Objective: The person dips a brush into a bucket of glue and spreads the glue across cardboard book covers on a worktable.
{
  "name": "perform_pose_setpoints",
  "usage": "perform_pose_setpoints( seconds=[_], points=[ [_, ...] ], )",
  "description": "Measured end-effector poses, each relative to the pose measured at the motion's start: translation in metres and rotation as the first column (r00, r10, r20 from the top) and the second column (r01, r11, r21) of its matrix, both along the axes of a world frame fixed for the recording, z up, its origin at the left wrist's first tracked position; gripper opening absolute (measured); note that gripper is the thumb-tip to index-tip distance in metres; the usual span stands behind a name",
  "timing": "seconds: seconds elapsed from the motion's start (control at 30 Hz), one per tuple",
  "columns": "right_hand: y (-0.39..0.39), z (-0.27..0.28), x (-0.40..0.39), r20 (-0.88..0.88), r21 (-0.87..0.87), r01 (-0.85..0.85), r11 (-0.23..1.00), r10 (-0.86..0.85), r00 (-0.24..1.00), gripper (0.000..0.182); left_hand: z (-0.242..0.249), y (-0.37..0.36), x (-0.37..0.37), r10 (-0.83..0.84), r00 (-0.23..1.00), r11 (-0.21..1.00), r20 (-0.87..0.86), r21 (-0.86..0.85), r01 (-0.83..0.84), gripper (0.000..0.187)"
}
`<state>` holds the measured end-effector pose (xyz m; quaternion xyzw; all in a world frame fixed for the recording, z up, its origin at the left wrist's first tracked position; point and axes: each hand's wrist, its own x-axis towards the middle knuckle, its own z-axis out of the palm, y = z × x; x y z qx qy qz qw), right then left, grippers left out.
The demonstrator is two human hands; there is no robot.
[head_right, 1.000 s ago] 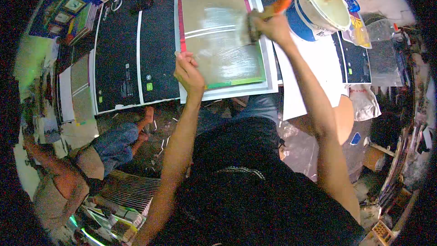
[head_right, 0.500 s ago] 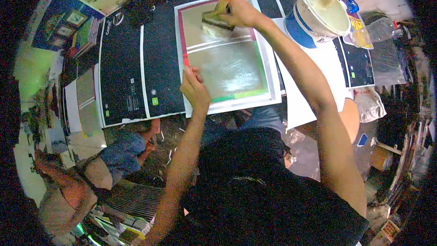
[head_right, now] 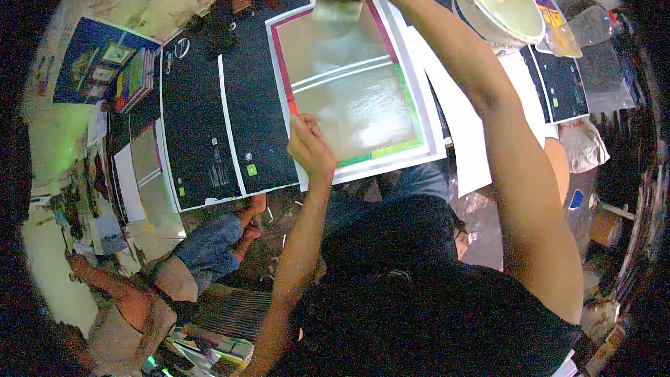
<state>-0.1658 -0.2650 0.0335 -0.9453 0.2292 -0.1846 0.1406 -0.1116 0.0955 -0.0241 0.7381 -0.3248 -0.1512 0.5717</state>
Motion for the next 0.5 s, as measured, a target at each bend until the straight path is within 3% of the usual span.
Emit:
perform_pose_setpoints(
  seconds=[0.03,0.07,0.13,0.17,0.27,0.3,0.33,0.4,0.43,0.5],
  points=[
    [0.003,0.018,0.015,0.119,-0.076,0.131,0.988,-0.122,0.985,0.032,-0.001,-0.002,0.000,0.006,1.000,1.000,-0.002,-0.010,-0.006,0.049],
    [0.013,0.033,-0.003,0.017,0.000,0.249,0.969,-0.249,0.968,0.031,-0.002,-0.002,0.000,0.012,1.000,1.000,-0.004,-0.020,-0.012,0.054],
    [0.029,0.038,-0.004,0.250,-0.045,0.363,0.931,-0.342,0.906,0.024,-0.005,-0.002,-0.002,0.042,0.999,0.998,-0.011,-0.042,-0.043,0.054],
    [0.018,0.024,-0.007,0.281,-0.105,0.240,0.965,-0.202,0.938,0.034,-0.005,-0.004,-0.002,0.060,0.998,0.997,-0.016,-0.057,-0.061,0.055],
    [0.069,0.034,-0.037,0.150,0.231,0.063,0.971,-0.100,0.984,0.028,-0.002,-0.002,-0.002,0.041,0.999,0.998,-0.017,-0.037,-0.042,0.054],
    [0.074,0.029,-0.049,-0.001,0.106,0.096,0.990,-0.097,0.995,0.030,-0.002,-0.002,-0.001,0.032,0.999,0.998,-0.016,-0.049,-0.033,0.050],
    [0.066,0.017,-0.057,0.137,0.052,0.054,0.997,-0.060,0.989,0.033,-0.002,-0.002,-0.001,0.024,1.000,0.998,-0.018,-0.060,-0.025,0.046],
    [0.063,0.022,-0.081,0.070,0.027,0.377,0.926,-0.378,0.923,0.030,-0.001,-0.002,-0.003,0.025,0.999,0.996,-0.028,-0.082,-0.027,0.045],
    [0.056,0.014,-0.081,0.065,-0.073,0.521,0.851,-0.517,0.854,0.033,-0.001,-0.003,-0.004,0.032,0.999,0.995,-0.034,-0.094,-0.035,0.049],
    [0.076,0.017,-0.079,0.277,0.020,0.486,0.874,-0.472,0.837,0.033,-0.001,-0.002,-0.005,0.038,0.999,0.996,-0.013,-0.084,-0.039,0.051]
  ],
)
